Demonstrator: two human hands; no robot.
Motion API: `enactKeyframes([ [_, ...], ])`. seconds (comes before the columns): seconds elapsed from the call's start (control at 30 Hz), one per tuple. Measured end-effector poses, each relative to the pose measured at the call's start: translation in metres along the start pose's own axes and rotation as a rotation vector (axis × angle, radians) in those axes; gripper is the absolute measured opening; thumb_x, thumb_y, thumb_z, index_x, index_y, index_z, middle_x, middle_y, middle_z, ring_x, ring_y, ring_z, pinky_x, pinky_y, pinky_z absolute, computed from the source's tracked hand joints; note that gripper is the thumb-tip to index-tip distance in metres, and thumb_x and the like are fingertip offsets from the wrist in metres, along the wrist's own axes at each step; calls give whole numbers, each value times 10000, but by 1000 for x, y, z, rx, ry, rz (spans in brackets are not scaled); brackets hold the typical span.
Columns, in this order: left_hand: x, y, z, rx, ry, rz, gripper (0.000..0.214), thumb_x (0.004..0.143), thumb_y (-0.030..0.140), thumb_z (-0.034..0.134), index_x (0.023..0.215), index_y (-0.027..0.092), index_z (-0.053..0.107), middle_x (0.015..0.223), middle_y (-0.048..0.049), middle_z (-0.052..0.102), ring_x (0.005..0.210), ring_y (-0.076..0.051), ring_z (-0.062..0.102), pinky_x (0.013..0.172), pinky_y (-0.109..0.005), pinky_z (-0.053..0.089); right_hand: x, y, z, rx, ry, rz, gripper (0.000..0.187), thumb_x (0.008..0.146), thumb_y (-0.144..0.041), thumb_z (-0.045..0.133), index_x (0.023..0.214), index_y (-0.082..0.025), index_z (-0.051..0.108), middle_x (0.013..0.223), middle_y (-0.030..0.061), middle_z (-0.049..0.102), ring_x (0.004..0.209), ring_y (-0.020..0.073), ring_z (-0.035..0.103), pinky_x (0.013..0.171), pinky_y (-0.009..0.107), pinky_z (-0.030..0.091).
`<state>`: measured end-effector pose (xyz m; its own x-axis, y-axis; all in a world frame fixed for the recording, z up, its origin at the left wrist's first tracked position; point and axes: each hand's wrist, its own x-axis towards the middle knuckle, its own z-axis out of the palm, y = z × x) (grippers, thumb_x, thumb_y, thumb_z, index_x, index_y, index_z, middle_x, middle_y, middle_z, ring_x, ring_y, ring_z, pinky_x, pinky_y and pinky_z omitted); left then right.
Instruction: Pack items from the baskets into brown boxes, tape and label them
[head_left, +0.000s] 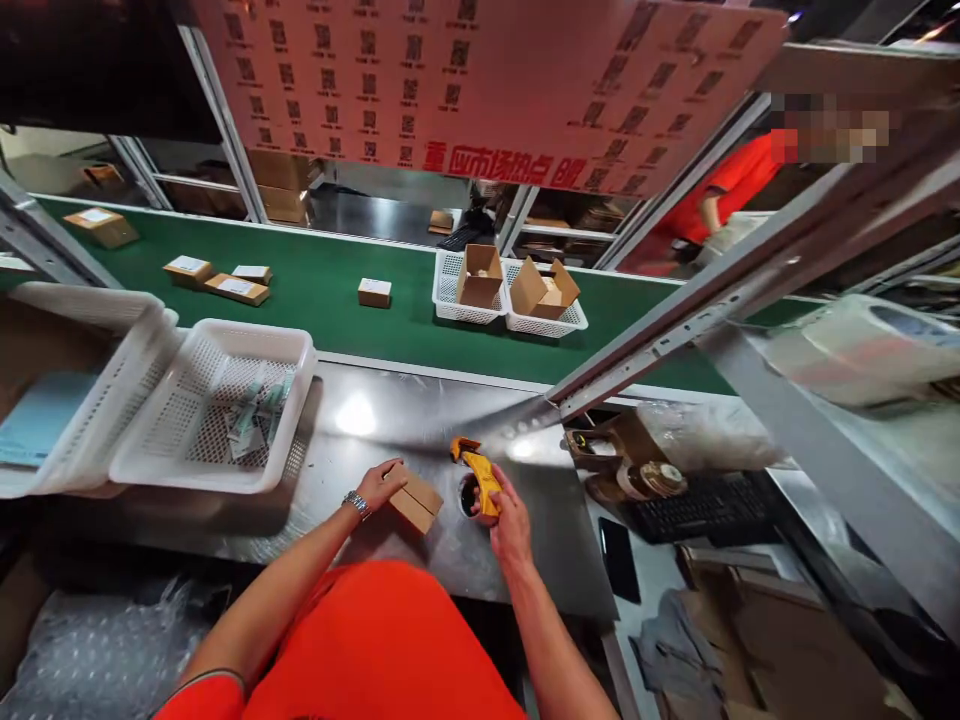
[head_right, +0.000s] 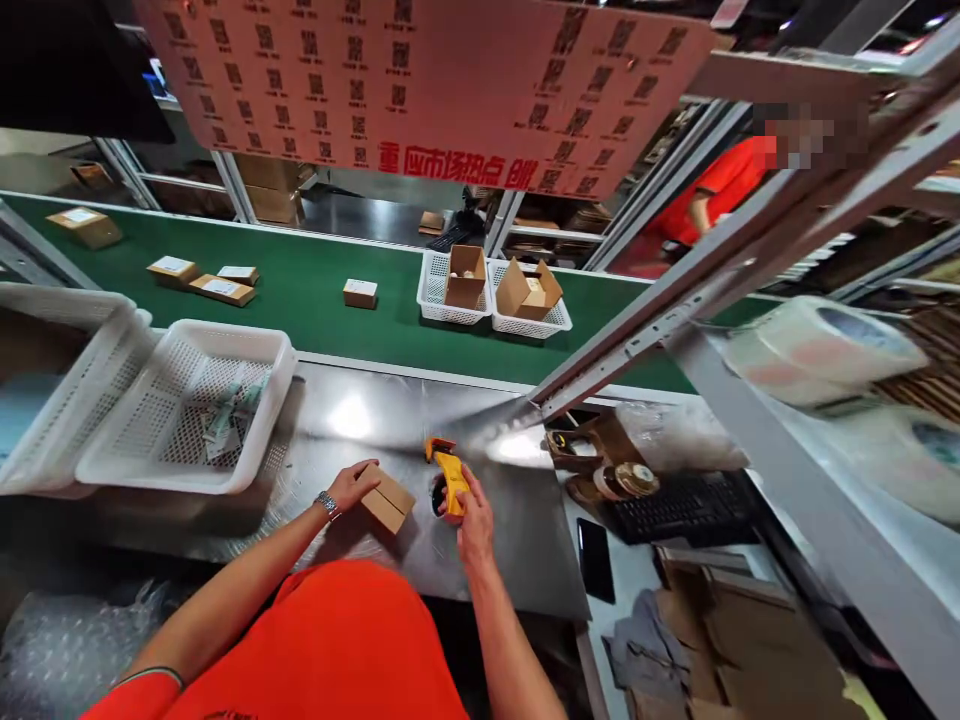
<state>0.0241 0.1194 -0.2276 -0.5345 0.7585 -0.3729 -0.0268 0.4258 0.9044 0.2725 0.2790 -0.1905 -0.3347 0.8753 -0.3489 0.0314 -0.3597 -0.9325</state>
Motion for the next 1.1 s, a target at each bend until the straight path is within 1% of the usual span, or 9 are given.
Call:
enactKeyframes([
  [0.13, 0, -4, 2, -147, -45, -29, 581, 885, 445, 904, 1375, 141, 829, 1383, -209, 858, 1234, -364, 791, 1115, -479, 627, -24, -5, 53, 37, -51, 10, 753, 824, -795, 846, 1208, -148, 860, 683, 4, 714, 506, 158, 566, 415, 264, 449],
  [0.27, -1, -2, 4, -248, -75, -69, 439, 887, 460, 930, 1169, 132, 854, 1167, -184, 891, 1066, -338, 795, 993, -438, 621, -32, 13, 86, -76, -111, -5, 755, 697, -853, 918, 940, -140, 861, 603, -7, 656, 430, 129, 474, 356, 277, 408],
  [0.4, -2, 5, -2, -298, -31, -142, 436, 861, 526, 942, 1092, 168, 847, 1092, -121, 881, 1055, -316, 803, 987, -415, 623, -28, 23, 83, -109, -125, -45, 737, 752, -883, 854, 926, -167, 841, 545, -34, 601, 397, 131, 462, 357, 271, 384],
  [0.53, 1, 13, -16, -275, 145, -206, 406, 1055, 572, 720, 1086, 177, 805, 1158, -147, 849, 1107, -270, 775, 925, -345, 604, -23, 31, 74, -86, -134, -99, 704, 800, -869, 835, 966, -185, 829, 557, -34, 618, 391, 139, 488, 361, 273, 394],
  [0.63, 4, 22, -24, -235, 173, -253, 467, 1108, 601, 618, 999, 179, 786, 1002, -131, 824, 888, -230, 738, 744, -319, 544, -21, 38, 72, -79, -156, -126, 687, 797, -868, 837, 964, -201, 832, 576, -32, 641, 394, 131, 498, 357, 267, 428],
  [0.73, 7, 31, -26, -205, 85, -316, 501, 1063, 619, 663, 824, 188, 753, 776, -76, 760, 694, -193, 655, 639, -312, 456, -21, 40, 71, -91, -176, -123, 702, 757, -894, 843, 913, -210, 834, 550, -42, 625, 381, 128, 492, 344, 262, 427],
  [0.83, 8, 33, -24, -183, 50, -330, 438, 993, 509, 746, 698, 191, 683, 673, -39, 694, 696, -181, 639, 678, -314, 442, -25, 35, 71, -113, -184, -106, 712, 718, -881, 866, 925, -200, 855, 614, -10, 696, 384, 130, 509, 337, 274, 439],
  [0.97, 7, 23, -23, -135, 79, -297, 433, 917, 471, 800, 621, 210, 622, 625, -8, 629, 683, -178, 627, 682, -312, 462, -30, 23, 77, -155, -235, -82, 634, 704, -789, 911, 930, -197, 884, 711, 31, 772, 411, 137, 549, 366, 287, 467],
  [1.1, 5, 12, -24, -61, 153, -278, 482, 943, 463, 752, 570, 237, 547, 560, 28, 510, 646, -167, 567, 661, -299, 444, -33, 7, 79, -214, -311, -71, 582, 571, -599, 1028, 970, -191, 916, 806, 56, 835, 456, 126, 546, 407, 286, 473],
])
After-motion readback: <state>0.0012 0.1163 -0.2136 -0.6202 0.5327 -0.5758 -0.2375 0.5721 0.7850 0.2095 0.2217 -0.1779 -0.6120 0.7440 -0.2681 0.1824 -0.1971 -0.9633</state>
